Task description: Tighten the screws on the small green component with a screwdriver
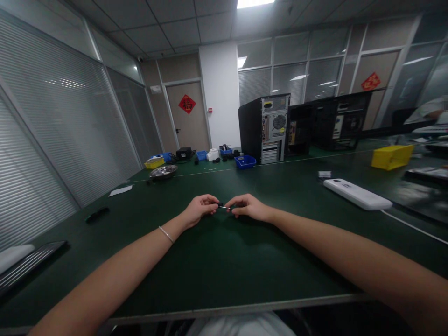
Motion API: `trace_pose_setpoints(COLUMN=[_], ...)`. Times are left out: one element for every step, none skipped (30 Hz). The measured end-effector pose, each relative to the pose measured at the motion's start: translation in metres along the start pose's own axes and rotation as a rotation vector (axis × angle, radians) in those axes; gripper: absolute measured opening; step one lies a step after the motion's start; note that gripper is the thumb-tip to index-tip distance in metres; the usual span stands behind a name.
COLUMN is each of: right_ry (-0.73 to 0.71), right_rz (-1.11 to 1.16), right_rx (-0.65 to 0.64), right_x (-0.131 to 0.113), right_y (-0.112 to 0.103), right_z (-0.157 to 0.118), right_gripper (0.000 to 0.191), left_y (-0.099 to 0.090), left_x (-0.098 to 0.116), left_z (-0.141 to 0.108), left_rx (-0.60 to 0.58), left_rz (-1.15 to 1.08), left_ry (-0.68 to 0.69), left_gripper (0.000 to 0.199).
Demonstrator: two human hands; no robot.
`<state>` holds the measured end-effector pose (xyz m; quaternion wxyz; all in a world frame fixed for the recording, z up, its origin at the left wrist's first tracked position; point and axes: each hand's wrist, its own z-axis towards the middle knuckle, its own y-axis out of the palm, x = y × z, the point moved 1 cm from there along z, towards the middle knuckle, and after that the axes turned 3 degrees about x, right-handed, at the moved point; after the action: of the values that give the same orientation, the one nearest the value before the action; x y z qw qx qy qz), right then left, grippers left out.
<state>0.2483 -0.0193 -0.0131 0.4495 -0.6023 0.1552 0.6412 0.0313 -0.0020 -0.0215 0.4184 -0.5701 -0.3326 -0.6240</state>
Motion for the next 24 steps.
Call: trace_pose_setpoints(right_ry=[0.005, 0.011, 0.016, 0.018, 0.017, 0.015, 0.014, 0.014, 0.016, 0.019, 0.020, 0.022, 0.024, 0.028, 0.030, 0.032, 0.034, 0.034, 0.032, 0.031, 0.029, 0.026, 0.023, 0.019], right_rz=[-0.010, -0.024, -0.042, -0.061, -0.080, -0.096, -0.108, -0.115, -0.117, -0.115, -0.115, -0.119, -0.130, -0.145, -0.162, -0.177, -0.188, -0.192, -0.192, -0.189, -0.182, -0.173, -0.164, -0.154], right_rx=[0.008, 0.017, 0.026, 0.037, 0.047, 0.055, 0.063, 0.069, 0.070, 0.071, 0.070, 0.071, 0.074, 0.081, 0.086, 0.089, 0.088, 0.087, 0.085, 0.081, 0.077, 0.072, 0.065, 0.057], right_x=[0.001, 0.002, 0.002, 0.002, 0.002, 0.002, 0.002, 0.002, 0.002, 0.002, 0.002, 0.003, 0.003, 0.002, 0.002, 0.001, 0.000, -0.001, -0.002, -0.002, -0.003, -0.003, -0.003, -0.002], right_y=[0.000, 0.000, 0.000, 0.000, 0.000, 0.000, 0.000, 0.001, 0.001, 0.002, 0.002, 0.002, 0.003, 0.003, 0.003, 0.003, 0.003, 0.003, 0.003, 0.003, 0.003, 0.003, 0.003, 0.003], right_z=[0.000, 0.001, 0.001, 0.001, 0.001, 0.002, 0.002, 0.002, 0.002, 0.003, 0.003, 0.003, 0.003, 0.003, 0.003, 0.003, 0.003, 0.002, 0.002, 0.001, 0.001, 0.001, 0.001, 0.001], right_gripper=[0.034, 0.034, 0.034, 0.034, 0.034, 0.033, 0.033, 0.033, 0.032, 0.032, 0.032, 0.032, 0.032, 0.032, 0.032, 0.031, 0.031, 0.031, 0.030, 0.030, 0.030, 0.030, 0.030, 0.031], left_y=[0.001, 0.001, 0.002, 0.003, 0.003, 0.003, 0.003, 0.003, 0.004, 0.004, 0.004, 0.005, 0.006, 0.007, 0.008, 0.009, 0.010, 0.010, 0.011, 0.011, 0.011, 0.011, 0.011, 0.010], left_x=[0.000, 0.000, 0.000, 0.000, 0.000, 0.000, 0.000, 0.000, 0.000, 0.001, 0.001, 0.001, 0.002, 0.003, 0.004, 0.004, 0.005, 0.005, 0.006, 0.006, 0.006, 0.006, 0.006, 0.005], left_z=[0.000, 0.000, 0.000, 0.000, 0.000, 0.000, 0.000, 0.000, 0.000, -0.001, -0.001, -0.001, -0.002, -0.002, -0.003, -0.004, -0.004, -0.005, -0.005, -0.005, -0.005, -0.005, -0.005, -0.005], left_rx=[0.014, 0.030, 0.046, 0.061, 0.072, 0.081, 0.088, 0.094, 0.099, 0.106, 0.111, 0.113, 0.113, 0.111, 0.108, 0.103, 0.101, 0.102, 0.104, 0.104, 0.103, 0.099, 0.092, 0.083], left_rz=[-0.001, 0.000, 0.000, 0.001, 0.002, 0.004, 0.007, 0.011, 0.017, 0.025, 0.035, 0.050, 0.071, 0.094, 0.119, 0.143, 0.164, 0.179, 0.188, 0.192, 0.191, 0.186, 0.178, 0.168], left_ry=[0.005, 0.010, 0.015, 0.020, 0.024, 0.027, 0.031, 0.035, 0.040, 0.048, 0.058, 0.071, 0.086, 0.102, 0.119, 0.133, 0.144, 0.153, 0.158, 0.159, 0.158, 0.154, 0.150, 0.143], left_gripper=[0.031, 0.032, 0.032, 0.033, 0.033, 0.033, 0.033, 0.032, 0.032, 0.031, 0.031, 0.030, 0.030, 0.029, 0.028, 0.027, 0.026, 0.026, 0.025, 0.025, 0.024, 0.024, 0.024, 0.024])
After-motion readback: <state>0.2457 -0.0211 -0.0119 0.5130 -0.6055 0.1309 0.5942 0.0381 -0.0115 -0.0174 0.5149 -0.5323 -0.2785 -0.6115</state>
